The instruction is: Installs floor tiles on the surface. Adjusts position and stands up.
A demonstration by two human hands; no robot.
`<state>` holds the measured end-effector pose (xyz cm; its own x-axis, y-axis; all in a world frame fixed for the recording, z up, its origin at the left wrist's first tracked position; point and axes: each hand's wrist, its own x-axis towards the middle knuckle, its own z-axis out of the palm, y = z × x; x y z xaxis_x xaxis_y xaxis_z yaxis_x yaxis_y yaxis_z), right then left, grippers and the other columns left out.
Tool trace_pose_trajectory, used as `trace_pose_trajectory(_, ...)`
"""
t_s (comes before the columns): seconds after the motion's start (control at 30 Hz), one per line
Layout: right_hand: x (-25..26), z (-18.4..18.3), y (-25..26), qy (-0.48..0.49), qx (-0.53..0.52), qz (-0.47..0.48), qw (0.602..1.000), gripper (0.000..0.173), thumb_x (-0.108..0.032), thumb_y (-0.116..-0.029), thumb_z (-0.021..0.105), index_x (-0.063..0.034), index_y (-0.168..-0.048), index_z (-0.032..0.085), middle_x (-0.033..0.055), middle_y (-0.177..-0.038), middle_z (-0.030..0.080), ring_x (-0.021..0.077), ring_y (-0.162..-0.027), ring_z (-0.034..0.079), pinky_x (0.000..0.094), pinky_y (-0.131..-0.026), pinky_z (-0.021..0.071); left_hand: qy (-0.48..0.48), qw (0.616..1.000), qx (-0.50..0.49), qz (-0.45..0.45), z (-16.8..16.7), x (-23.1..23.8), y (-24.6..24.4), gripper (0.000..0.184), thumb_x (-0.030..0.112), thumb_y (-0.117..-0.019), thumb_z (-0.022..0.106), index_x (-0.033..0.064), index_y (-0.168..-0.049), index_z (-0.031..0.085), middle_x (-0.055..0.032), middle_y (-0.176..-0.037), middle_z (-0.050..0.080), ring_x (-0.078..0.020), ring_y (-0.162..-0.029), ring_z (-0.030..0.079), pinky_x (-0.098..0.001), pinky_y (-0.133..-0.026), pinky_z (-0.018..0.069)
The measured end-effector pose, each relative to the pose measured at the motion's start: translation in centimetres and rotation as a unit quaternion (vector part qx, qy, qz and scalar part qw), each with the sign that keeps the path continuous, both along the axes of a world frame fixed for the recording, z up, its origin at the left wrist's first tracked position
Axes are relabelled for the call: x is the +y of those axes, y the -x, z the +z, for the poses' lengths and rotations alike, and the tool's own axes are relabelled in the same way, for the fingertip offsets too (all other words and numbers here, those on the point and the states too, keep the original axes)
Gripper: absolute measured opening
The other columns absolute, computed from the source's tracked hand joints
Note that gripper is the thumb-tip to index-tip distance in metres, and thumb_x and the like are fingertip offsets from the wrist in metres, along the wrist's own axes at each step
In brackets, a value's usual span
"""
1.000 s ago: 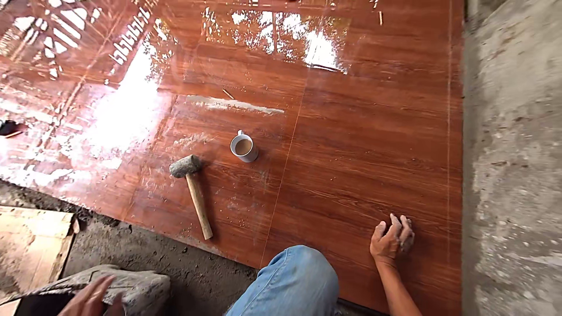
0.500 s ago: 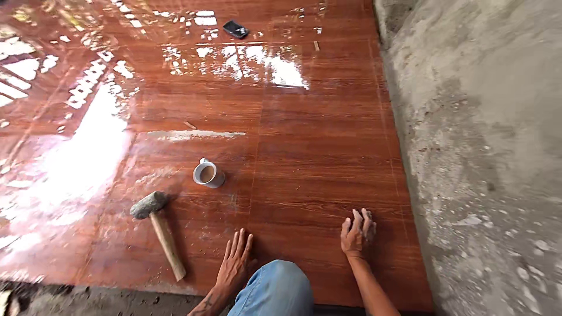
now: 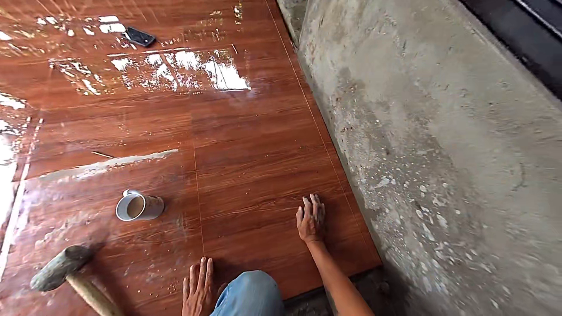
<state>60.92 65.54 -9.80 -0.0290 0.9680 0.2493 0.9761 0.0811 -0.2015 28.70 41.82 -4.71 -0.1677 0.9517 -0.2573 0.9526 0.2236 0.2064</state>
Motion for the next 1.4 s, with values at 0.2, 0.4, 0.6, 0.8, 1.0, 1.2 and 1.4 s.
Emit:
trace_pose_trajectory(0.2,0.0,0.0,0.0,-0.004,0.002,-0.001,1.0,0.048,-0.036,-0.1038,0.041,-0.0123,-0.139,0.063,0.0155,-0.153,0.053,0.0326,-0.147,0.044,0.0532,-0.123,0.0303,0.066,0.997,0.026,-0.011,2.0,1.8,0.1,0.061,0.028,-0.1032,0.043,0.0035,-0.159,0.035,-0.0222,-0.162,0.037,-0.0533,-0.147,0.033,-0.0698,-0.116,0.0244)
trace_pose_trajectory(0.4,0.2,0.5,0.4,0.003,0.013,0.001,1.0,0.047,-0.035,-0.1034,0.043,-0.0132,-0.138,0.065,0.0151,-0.152,0.054,0.0337,-0.147,0.045,0.0544,-0.123,0.0311,0.072,0.997,0.011,0.017,3.7,4.0,-0.2,0.072,0.046,-0.1001,0.044,-0.0018,-0.154,0.04,-0.0274,-0.152,0.049,-0.0538,-0.143,0.039,-0.0687,-0.117,0.0232)
trace_pose_trajectory(0.6,-0.1,0.4,0.0,0.0,0.001,-0.012,1.0,0.048,-0.037,-0.1039,0.041,-0.0159,-0.139,0.065,0.013,-0.154,0.053,0.0319,-0.147,0.045,0.0534,-0.122,0.0325,0.154,0.987,0.006,0.038,4.9,6.2,-0.8,0.069,0.037,-0.1038,0.046,0.0022,-0.16,0.028,-0.0295,-0.151,0.048,-0.0511,-0.146,0.037,-0.062,-0.121,0.0229)
trace_pose_trajectory(0.8,-0.4,1.5,-0.1,0.023,-0.003,0.003,1.0,0.05,-0.037,-0.1049,0.038,-0.013,-0.142,0.063,0.0148,-0.156,0.05,0.0336,-0.149,0.041,0.0538,-0.123,0.0296,0.228,0.971,0.024,0.068,6.3,7.2,-1.4,0.079,0.043,-0.0991,0.056,0.0098,-0.163,0.023,-0.0205,-0.151,0.052,-0.0418,-0.148,0.037,-0.0565,-0.121,0.0266)
trace_pose_trajectory(1.0,1.1,9.6,-1.5,0.315,0.052,0.059,0.946,0.052,-0.029,-0.1046,0.053,-0.0078,-0.152,0.048,0.0206,-0.158,0.043,0.0343,-0.148,0.041,0.0511,-0.12,0.0362,0.23,0.971,0.006,0.069,7.5,6.9,-0.7,0.08,0.044,-0.0987,0.06,0.0117,-0.163,0.024,-0.0166,-0.155,0.048,-0.0373,-0.145,0.043,-0.056,-0.119,0.0333)
trace_pose_trajectory(1.2,0.7,13.6,-5.1,0.367,0.043,0.094,0.925,0.055,-0.025,-0.1053,0.055,-0.0101,-0.157,0.041,0.024,-0.148,0.052,0.0411,-0.128,0.059,0.055,-0.105,0.0495,0.198,0.974,-0.048,0.102,13.6,2.7,0.9,0.079,0.033,-0.0958,0.067,0.0086,-0.161,0.03,-0.0201,-0.149,0.054,-0.0363,-0.139,0.051,-0.0552,-0.117,0.0373)
trace_pose_trajectory(1.4,-1.0,20.0,-7.8,0.5,0.013,0.109,0.859,0.033,-0.016,-0.1005,0.063,0.002,-0.128,0.06,0.0259,-0.13,0.064,0.0424,-0.124,0.062,0.0605,-0.102,0.0501,0.184,0.965,-0.05,0.179,25.0,-5.7,3.9,0.043,0.019,-0.0964,0.066,0.0109,-0.138,0.061,-0.0181,-0.116,0.072,-0.0396,-0.11,0.069,-0.0636,-0.096,0.0523)
